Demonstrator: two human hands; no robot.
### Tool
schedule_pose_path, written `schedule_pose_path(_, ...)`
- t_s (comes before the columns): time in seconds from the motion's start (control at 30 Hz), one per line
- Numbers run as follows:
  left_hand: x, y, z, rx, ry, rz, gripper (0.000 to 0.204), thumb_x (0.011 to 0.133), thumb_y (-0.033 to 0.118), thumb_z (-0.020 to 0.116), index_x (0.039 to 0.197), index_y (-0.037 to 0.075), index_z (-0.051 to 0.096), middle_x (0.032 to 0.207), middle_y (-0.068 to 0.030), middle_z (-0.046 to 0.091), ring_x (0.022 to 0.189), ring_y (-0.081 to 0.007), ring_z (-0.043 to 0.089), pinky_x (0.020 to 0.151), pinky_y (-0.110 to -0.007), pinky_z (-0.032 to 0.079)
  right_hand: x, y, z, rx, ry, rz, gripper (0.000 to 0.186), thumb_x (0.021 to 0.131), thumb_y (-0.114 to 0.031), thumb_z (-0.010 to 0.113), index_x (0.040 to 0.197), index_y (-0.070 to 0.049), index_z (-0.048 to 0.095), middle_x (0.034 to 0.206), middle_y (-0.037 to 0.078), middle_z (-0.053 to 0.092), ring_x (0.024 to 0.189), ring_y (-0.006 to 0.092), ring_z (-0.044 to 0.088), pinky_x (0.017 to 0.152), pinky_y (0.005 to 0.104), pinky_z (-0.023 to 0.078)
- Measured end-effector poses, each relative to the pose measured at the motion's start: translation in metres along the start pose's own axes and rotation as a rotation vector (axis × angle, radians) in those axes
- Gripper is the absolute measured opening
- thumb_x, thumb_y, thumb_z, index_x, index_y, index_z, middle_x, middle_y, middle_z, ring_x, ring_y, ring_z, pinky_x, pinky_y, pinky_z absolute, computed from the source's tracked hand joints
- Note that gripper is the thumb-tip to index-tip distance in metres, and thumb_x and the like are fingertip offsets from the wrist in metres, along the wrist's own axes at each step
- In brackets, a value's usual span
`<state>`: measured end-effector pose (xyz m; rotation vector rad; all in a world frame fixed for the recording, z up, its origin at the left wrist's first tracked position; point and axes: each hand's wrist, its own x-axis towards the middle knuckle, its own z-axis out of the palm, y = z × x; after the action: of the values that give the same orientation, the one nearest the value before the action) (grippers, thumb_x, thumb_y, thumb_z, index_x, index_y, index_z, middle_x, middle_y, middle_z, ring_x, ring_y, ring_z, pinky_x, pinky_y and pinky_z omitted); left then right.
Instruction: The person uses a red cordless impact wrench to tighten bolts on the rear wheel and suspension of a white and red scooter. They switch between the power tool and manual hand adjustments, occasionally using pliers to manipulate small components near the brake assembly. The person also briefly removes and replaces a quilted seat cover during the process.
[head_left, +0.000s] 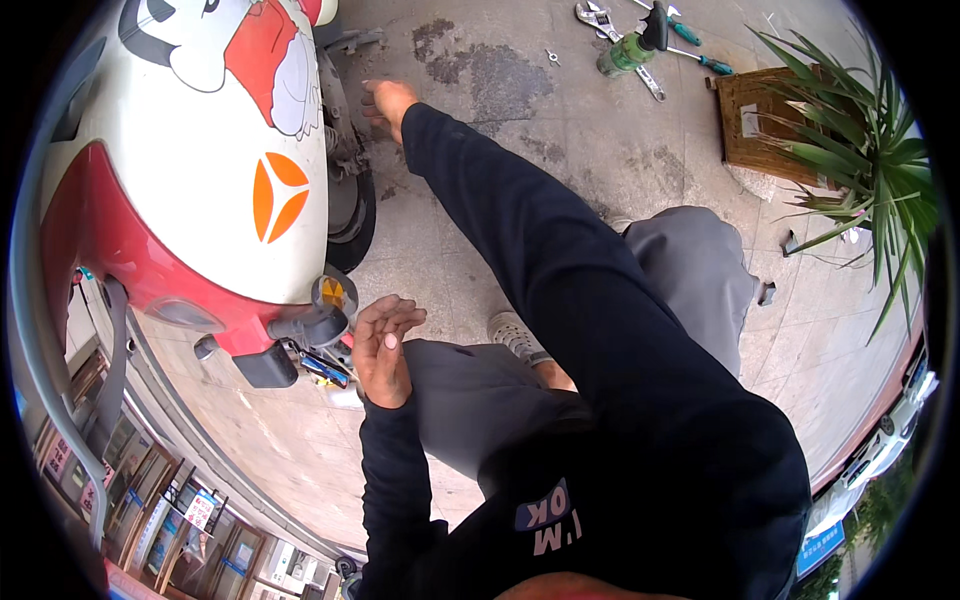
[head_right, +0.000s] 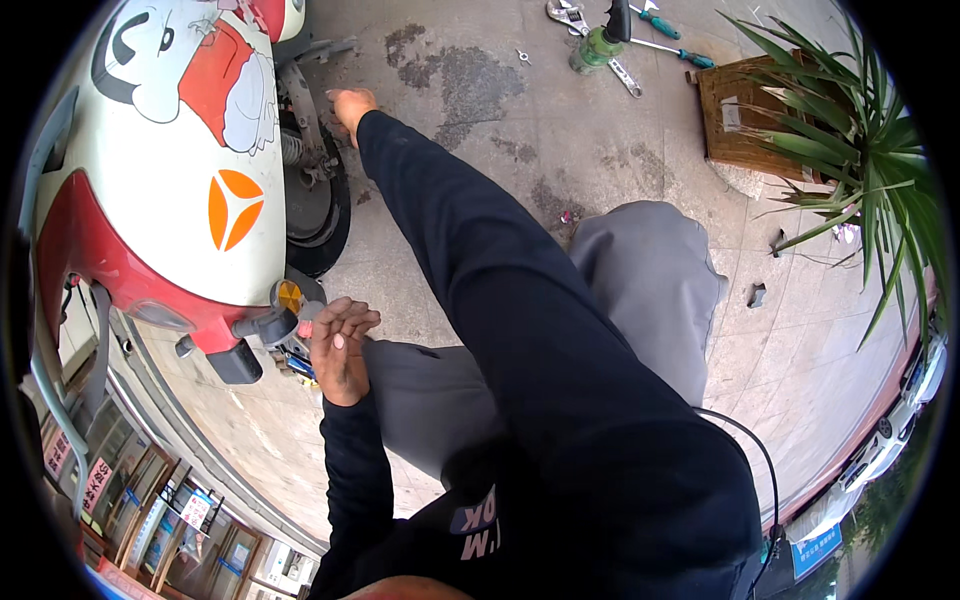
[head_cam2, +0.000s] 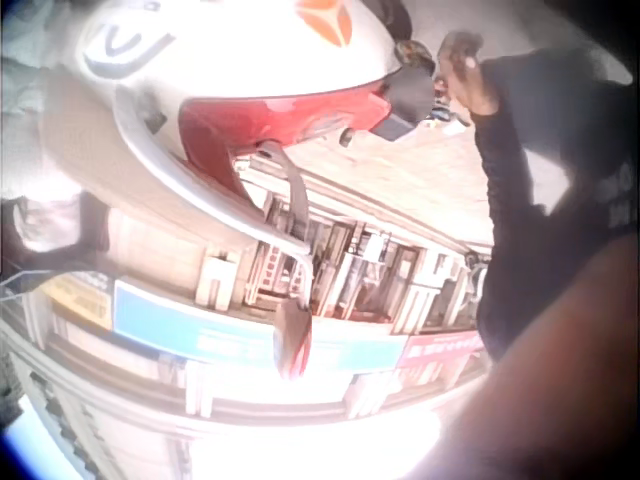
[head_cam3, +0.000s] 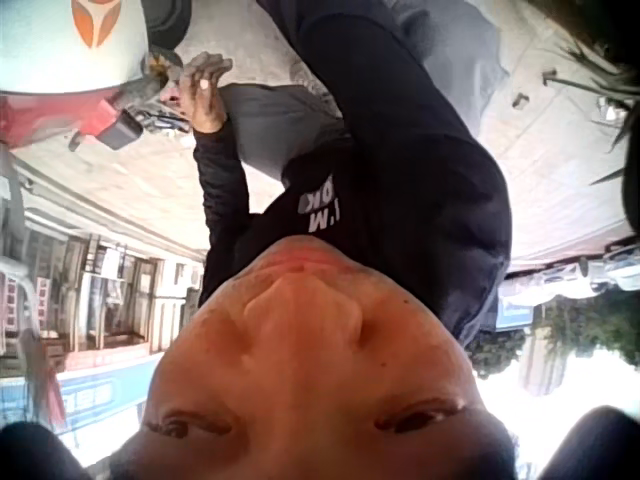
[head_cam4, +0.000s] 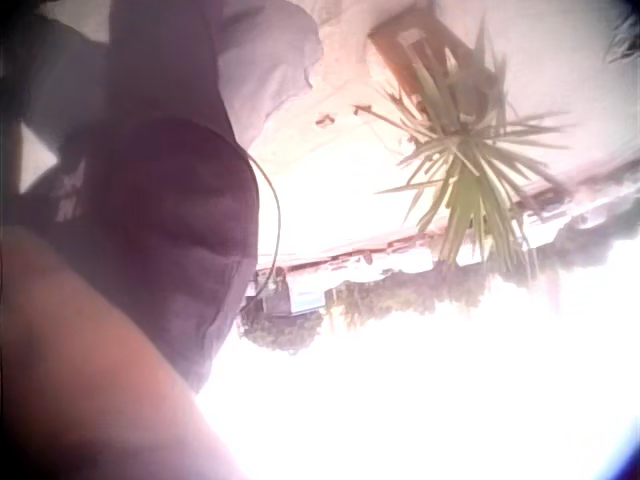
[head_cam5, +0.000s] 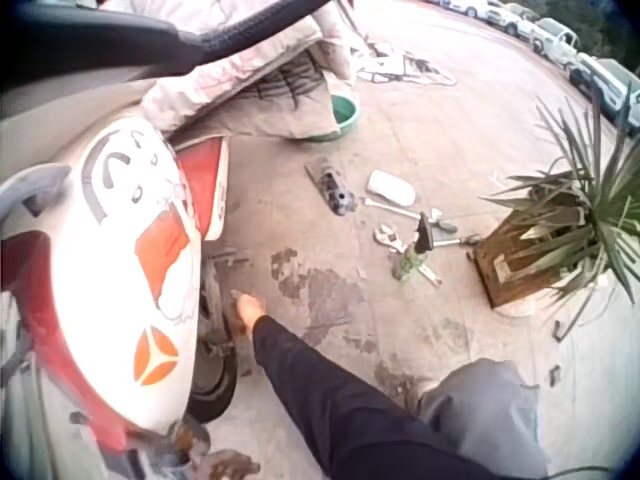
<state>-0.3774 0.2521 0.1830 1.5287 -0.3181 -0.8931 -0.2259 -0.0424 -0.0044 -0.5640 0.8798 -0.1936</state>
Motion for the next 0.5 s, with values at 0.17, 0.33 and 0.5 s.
schedule_pose_path(0.17, 0.039, -0.062, 0.040, -0.014, 0.030, -0.115, 0.044, 0.095, 0.018, 0.062, 0.130, -0.005, 0.050, 0.116, -0.0191, 0.064, 0.106, -0.0280, 0.064, 0.099, -0.040, 0.047, 0.088, 0.015, 0.019, 0.433, -0.312, 0.081, 0.037, 0.105, -0.025, 0.043, 0.127, 0.002, 0.054, 0.121, 0.020, 0.064, 0.101, 0.0332, 0.065, 0.097, 0.0459, 0.048)
schedule_pose_path(0.33, 0.028, -0.088, 0.056, 0.066, 0.137, -0.235, 0.043, 0.095, 0.016, 0.063, 0.130, -0.004, 0.049, 0.118, -0.0181, 0.064, 0.108, -0.0271, 0.064, 0.099, -0.038, 0.046, 0.125, 0.030, 0.029, 0.698, -0.527, 0.137, 0.031, 0.105, -0.023, 0.043, 0.120, 0.000, 0.059, 0.108, 0.016, 0.068, 0.100, 0.0278, 0.064, 0.094, 0.0430, 0.051)
schedule_pose_path(0.5, 0.001, -0.095, 0.062, 0.139, 0.272, -0.337, 0.042, 0.096, 0.017, 0.063, 0.131, -0.003, 0.049, 0.118, -0.0177, 0.064, 0.109, -0.0264, 0.063, 0.098, -0.037, 0.047, 0.092, 0.027, 0.026, 0.694, -0.567, 0.120, 0.029, 0.103, -0.022, 0.047, 0.117, -0.001, 0.061, 0.108, 0.014, 0.067, 0.101, 0.0280, 0.063, 0.093, 0.0441, 0.050)
